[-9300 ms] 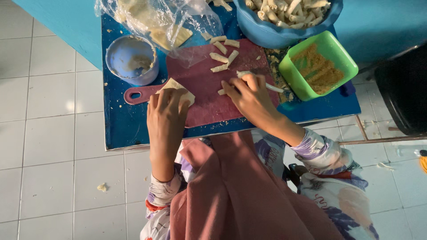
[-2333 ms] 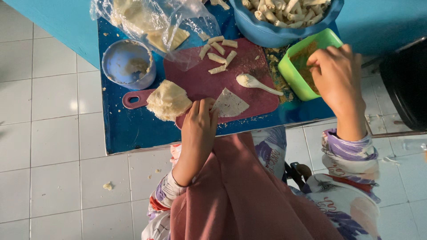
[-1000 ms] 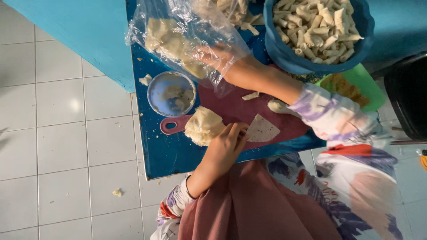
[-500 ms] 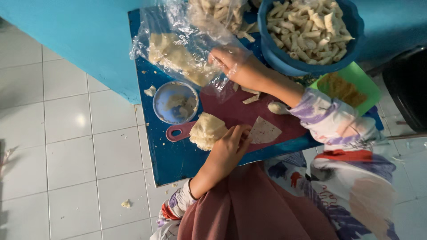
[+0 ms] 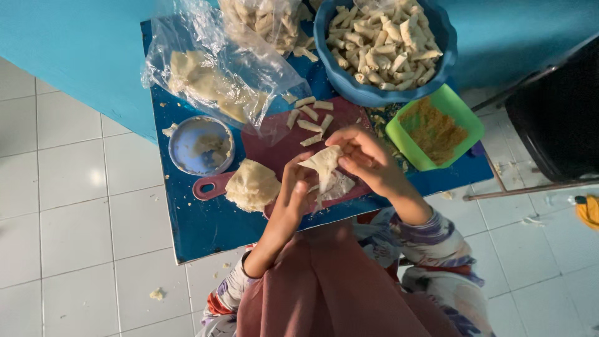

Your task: The person sits at a small table and wraps filling into square pastry skins, folding each square closed by hand. The folded pastries are placed into a large bowl that fills with finished pieces, while a green container holds the filling and a spoon rests on the cutting board.

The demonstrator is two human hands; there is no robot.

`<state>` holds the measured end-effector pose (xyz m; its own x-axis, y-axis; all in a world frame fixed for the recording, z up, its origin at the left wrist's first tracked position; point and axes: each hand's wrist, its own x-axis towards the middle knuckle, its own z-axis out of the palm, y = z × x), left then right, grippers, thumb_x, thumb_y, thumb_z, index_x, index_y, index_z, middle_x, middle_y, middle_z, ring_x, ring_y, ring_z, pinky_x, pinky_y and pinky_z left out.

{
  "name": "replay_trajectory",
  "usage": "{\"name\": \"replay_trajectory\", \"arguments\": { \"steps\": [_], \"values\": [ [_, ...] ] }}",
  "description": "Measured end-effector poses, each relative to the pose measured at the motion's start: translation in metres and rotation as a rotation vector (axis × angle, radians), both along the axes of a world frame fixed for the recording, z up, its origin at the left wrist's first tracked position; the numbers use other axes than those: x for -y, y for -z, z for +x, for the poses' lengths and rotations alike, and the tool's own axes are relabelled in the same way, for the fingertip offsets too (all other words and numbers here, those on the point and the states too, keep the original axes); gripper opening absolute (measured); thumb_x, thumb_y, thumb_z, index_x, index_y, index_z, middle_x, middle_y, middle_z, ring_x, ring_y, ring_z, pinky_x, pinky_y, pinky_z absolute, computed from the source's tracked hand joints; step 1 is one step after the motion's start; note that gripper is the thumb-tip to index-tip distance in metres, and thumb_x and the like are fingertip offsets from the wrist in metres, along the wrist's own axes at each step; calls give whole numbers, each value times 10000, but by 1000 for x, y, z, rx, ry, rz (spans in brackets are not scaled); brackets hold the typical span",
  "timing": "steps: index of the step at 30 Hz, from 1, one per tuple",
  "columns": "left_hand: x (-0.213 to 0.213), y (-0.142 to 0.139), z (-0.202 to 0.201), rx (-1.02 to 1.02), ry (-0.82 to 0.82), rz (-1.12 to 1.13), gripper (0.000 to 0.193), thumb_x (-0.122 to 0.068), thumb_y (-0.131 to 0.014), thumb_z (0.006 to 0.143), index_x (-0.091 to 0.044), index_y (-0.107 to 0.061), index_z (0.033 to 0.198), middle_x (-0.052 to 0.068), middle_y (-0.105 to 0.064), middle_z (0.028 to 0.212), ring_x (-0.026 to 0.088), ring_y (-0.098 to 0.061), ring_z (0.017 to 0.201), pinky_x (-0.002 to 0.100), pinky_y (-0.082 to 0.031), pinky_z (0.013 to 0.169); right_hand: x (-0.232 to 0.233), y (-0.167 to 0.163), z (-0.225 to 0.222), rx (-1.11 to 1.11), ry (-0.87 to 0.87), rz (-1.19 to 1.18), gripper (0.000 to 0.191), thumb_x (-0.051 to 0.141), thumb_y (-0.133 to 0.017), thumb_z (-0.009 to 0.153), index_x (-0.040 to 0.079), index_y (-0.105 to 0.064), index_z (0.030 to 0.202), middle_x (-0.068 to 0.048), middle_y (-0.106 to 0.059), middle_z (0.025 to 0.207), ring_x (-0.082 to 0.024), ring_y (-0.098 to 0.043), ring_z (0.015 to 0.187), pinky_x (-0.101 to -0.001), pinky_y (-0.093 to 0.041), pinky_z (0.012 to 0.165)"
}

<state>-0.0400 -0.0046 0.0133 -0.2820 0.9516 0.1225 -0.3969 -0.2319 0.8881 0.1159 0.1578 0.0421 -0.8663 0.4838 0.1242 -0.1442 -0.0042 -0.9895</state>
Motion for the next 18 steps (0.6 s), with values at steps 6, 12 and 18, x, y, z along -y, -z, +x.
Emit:
{"name": "replay_trajectory", "arguments": {
  "steps": [6, 12, 18],
  "values": [
    [-16, -10, 5, -173, -137, -197, 240, -123, -701, 1024, 24, -606, 1188, -1, -601, 906, 69, -499, 792, 218, -421, 686, 5, 16, 4, -84, 91, -127, 401, 63, -614, 1043, -13, -550, 1431, -95, -609, 1246, -148, -592, 1155, -292, -489, 1011],
    [-24, -30, 11, -336, -359, -206, 173, -106, -670, 1006, -6, -608, 1133, 25, -721, 911, 41, -659, 831, 207, -535, 710, 10, 12, -5, -173, 10, -402, 514, 128, -664, 974, 44, -474, 1445, -67, -618, 1217, -152, -608, 1155, -311, -518, 988],
    [-25, -23, 24, -265, -401, -205, 160, -61, -670, 1009, 21, -573, 1107, 71, -724, 999, 61, -677, 921, 223, -555, 775, 12, 15, -7, -137, 83, -103, 500, 10, -695, 984, 31, -498, 1443, -54, -613, 1152, -127, -610, 1095, -297, -547, 949]
  ]
}}
